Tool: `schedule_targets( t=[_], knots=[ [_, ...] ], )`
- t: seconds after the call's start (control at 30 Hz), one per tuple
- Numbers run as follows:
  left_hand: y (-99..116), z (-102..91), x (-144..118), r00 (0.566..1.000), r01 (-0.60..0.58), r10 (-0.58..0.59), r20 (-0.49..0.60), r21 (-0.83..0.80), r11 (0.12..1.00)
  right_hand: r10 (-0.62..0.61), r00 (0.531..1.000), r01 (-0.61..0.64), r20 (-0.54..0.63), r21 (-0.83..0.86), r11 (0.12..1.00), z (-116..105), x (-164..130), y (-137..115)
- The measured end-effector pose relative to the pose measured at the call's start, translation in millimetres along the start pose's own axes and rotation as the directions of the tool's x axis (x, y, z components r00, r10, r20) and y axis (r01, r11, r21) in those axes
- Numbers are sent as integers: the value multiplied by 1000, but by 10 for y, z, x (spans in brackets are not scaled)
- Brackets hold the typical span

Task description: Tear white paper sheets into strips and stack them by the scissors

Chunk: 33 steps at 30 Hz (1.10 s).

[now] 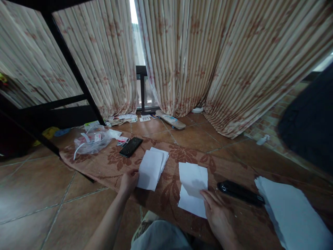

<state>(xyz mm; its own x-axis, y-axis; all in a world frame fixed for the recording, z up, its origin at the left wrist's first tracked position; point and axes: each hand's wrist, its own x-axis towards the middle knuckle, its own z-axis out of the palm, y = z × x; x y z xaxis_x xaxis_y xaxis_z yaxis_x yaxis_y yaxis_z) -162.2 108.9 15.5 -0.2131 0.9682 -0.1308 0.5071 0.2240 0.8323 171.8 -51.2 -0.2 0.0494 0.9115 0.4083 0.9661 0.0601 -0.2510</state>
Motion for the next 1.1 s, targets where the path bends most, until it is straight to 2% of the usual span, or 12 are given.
schedule_targets(
  t=[0.17,0.3,0.4,0.47,0.53,0.6,0.67,0.77,0.93,1.1],
  knots=[
    [0,4,1,999,20,-16,37,-97,995,45,992,-27,117,-151,988,125,-73,-92],
    [-74,-91,39,999,39,-30,40,-228,973,11,981,4,193,-77,997,-39,-32,-192],
    [-143,-206,53,998,62,-61,14,-325,944,-17,979,16,201,6,1000,-200,218,-309],
    [-181,-268,43,996,82,-90,-2,-377,922,-19,984,9,177,57,998,-209,510,-446],
    [-203,-311,24,993,101,-117,-10,-423,900,-58,985,36,164,136,990,-100,876,-642],
    [-210,-345,4,990,115,-140,-22,-462,879,-144,974,102,176,229,968,107,1265,-871],
    [-212,-385,-10,987,118,-158,-39,-493,862,-193,944,135,268,220,966,357,1618,-1089],
    [-222,-474,-29,982,120,-179,-58,-542,832,-228,918,169,323,202,965,690,1978,-1302],
    [-254,-622,-82,973,140,-220,-72,-574,807,-220,892,176,394,146,974,966,2141,-1362],
    [-198,-627,-148,969,178,-247,-22,-631,755,-153,906,109,395,133,985,953,2152,-1272]
  ],
)
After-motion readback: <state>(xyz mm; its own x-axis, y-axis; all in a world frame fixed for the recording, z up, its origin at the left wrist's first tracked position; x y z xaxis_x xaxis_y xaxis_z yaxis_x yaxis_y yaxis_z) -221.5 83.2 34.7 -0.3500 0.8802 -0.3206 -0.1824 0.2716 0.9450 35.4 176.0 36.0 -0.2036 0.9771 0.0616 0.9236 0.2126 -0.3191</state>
